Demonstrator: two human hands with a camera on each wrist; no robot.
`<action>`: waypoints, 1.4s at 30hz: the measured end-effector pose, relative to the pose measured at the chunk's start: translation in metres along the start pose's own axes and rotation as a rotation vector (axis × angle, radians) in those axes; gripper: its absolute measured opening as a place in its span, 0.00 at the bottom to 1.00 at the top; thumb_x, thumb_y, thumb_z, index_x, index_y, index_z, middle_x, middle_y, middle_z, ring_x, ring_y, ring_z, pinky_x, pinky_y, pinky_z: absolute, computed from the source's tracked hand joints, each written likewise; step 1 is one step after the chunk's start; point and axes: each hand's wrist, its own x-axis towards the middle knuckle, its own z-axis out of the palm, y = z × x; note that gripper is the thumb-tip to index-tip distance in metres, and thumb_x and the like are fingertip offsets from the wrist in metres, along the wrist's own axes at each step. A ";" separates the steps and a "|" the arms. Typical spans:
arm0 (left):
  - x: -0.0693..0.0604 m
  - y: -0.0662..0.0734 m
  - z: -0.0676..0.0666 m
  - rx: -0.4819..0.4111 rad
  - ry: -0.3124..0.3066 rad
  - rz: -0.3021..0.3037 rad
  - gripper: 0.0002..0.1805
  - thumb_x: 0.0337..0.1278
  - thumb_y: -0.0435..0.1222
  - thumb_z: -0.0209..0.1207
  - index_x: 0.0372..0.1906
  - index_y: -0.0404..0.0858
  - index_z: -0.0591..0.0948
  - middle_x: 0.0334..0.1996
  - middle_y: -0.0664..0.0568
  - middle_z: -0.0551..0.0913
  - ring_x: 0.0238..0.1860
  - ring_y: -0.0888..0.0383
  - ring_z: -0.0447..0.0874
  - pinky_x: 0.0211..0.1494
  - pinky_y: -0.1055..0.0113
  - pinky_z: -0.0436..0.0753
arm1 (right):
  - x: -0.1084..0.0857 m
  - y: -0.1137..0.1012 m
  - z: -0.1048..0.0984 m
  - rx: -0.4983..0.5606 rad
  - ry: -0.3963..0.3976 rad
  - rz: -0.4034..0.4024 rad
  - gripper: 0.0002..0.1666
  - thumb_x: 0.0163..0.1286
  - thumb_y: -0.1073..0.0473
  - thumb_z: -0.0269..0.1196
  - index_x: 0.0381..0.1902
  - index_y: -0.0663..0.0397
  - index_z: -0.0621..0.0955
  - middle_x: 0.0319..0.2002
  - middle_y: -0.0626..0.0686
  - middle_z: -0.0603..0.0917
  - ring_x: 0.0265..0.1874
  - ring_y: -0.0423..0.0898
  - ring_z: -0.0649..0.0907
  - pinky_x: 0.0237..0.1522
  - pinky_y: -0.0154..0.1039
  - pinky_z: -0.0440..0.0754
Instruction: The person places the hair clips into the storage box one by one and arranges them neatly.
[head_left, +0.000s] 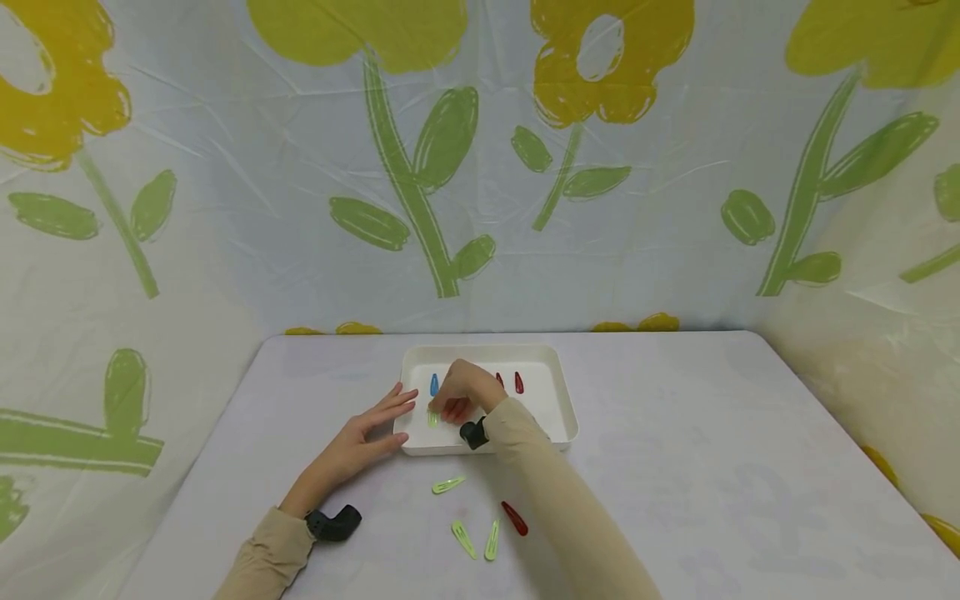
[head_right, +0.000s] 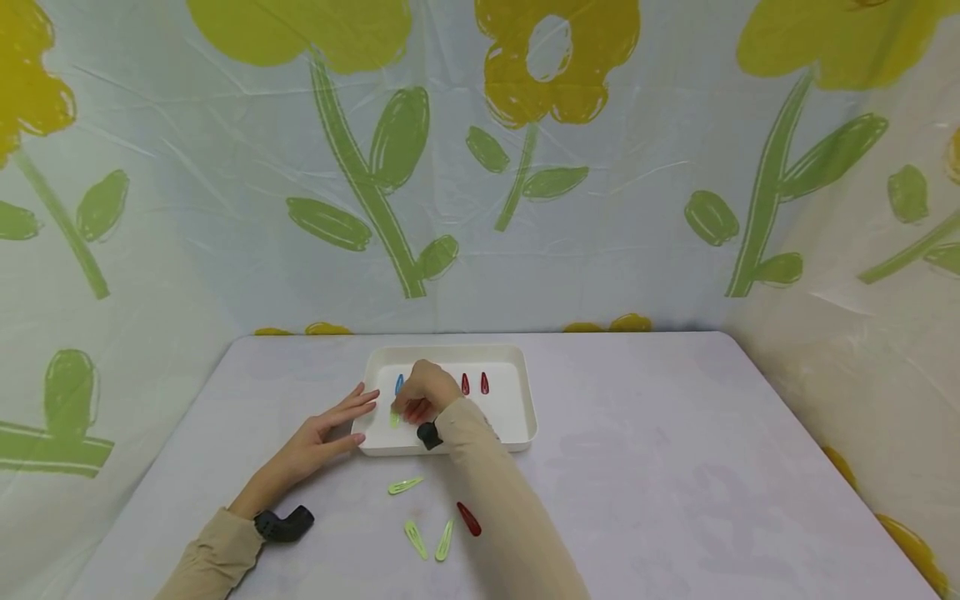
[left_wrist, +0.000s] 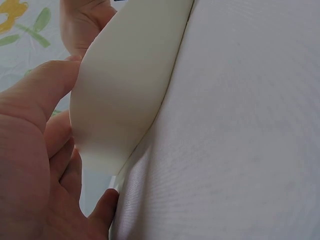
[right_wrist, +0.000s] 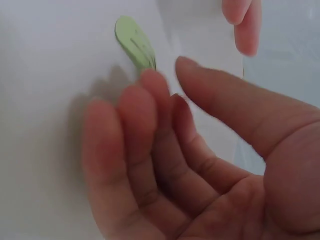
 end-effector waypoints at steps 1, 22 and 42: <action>0.000 0.000 0.000 0.000 0.000 -0.005 0.30 0.64 0.34 0.64 0.70 0.34 0.72 0.75 0.52 0.63 0.79 0.53 0.42 0.71 0.80 0.47 | 0.000 0.000 -0.001 -0.007 0.008 -0.003 0.12 0.62 0.61 0.72 0.25 0.64 0.83 0.19 0.54 0.81 0.18 0.45 0.79 0.37 0.41 0.86; -0.001 0.002 0.001 -0.016 -0.001 -0.019 0.29 0.64 0.33 0.64 0.70 0.36 0.72 0.75 0.51 0.63 0.79 0.52 0.41 0.70 0.81 0.47 | -0.027 0.017 -0.030 0.098 -0.015 -0.234 0.19 0.68 0.54 0.66 0.32 0.69 0.80 0.18 0.51 0.76 0.17 0.44 0.74 0.25 0.36 0.81; -0.001 0.004 -0.001 -0.001 -0.001 -0.031 0.30 0.64 0.34 0.64 0.70 0.37 0.72 0.75 0.52 0.63 0.79 0.52 0.41 0.70 0.80 0.47 | -0.095 0.016 -0.034 -0.002 0.069 -0.486 0.15 0.69 0.54 0.65 0.24 0.57 0.79 0.16 0.52 0.78 0.14 0.41 0.75 0.21 0.35 0.76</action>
